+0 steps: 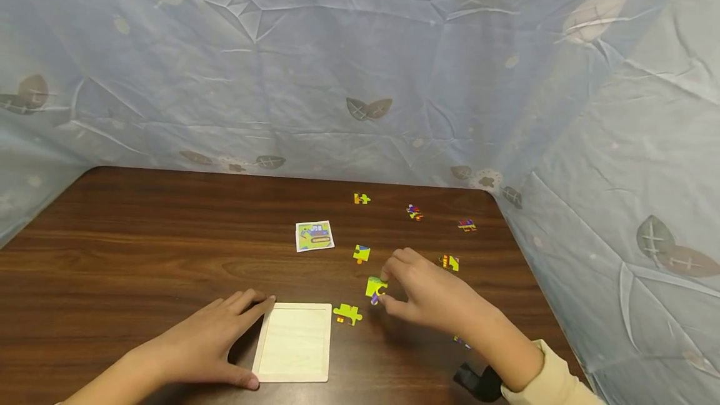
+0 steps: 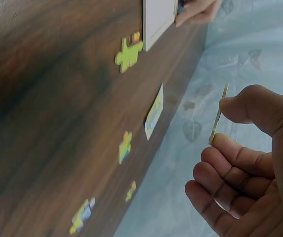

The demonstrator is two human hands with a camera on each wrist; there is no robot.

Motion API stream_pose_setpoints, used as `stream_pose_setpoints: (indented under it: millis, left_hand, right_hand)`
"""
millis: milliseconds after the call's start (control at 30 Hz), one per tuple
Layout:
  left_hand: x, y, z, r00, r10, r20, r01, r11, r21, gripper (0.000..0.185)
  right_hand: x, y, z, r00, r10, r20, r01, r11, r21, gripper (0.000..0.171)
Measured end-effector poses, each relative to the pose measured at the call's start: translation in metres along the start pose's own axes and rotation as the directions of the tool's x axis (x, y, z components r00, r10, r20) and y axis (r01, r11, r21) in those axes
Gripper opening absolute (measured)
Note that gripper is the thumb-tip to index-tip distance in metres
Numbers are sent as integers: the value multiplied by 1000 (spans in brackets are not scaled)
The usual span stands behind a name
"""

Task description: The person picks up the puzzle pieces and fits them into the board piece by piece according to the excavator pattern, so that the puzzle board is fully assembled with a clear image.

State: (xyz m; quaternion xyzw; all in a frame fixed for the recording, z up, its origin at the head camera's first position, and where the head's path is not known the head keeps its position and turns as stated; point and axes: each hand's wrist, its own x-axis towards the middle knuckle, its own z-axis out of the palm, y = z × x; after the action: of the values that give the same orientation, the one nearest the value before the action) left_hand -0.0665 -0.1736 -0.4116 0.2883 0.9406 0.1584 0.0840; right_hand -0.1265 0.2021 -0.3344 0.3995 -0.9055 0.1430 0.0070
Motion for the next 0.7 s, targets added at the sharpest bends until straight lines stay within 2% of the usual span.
stream_pose_setpoints:
  millis: [300,700]
  left_hand:
    - [0,0,2,1000,11,-17,-11,1000,14,122]
    - [1,1,-1,1000,10,-12,-10,999,38,121]
  right_hand:
    - [26,-19,34,998,-56,4,57,998,-40,20]
    - [65,-51,77,989,-72,127,73,997,-5,23]
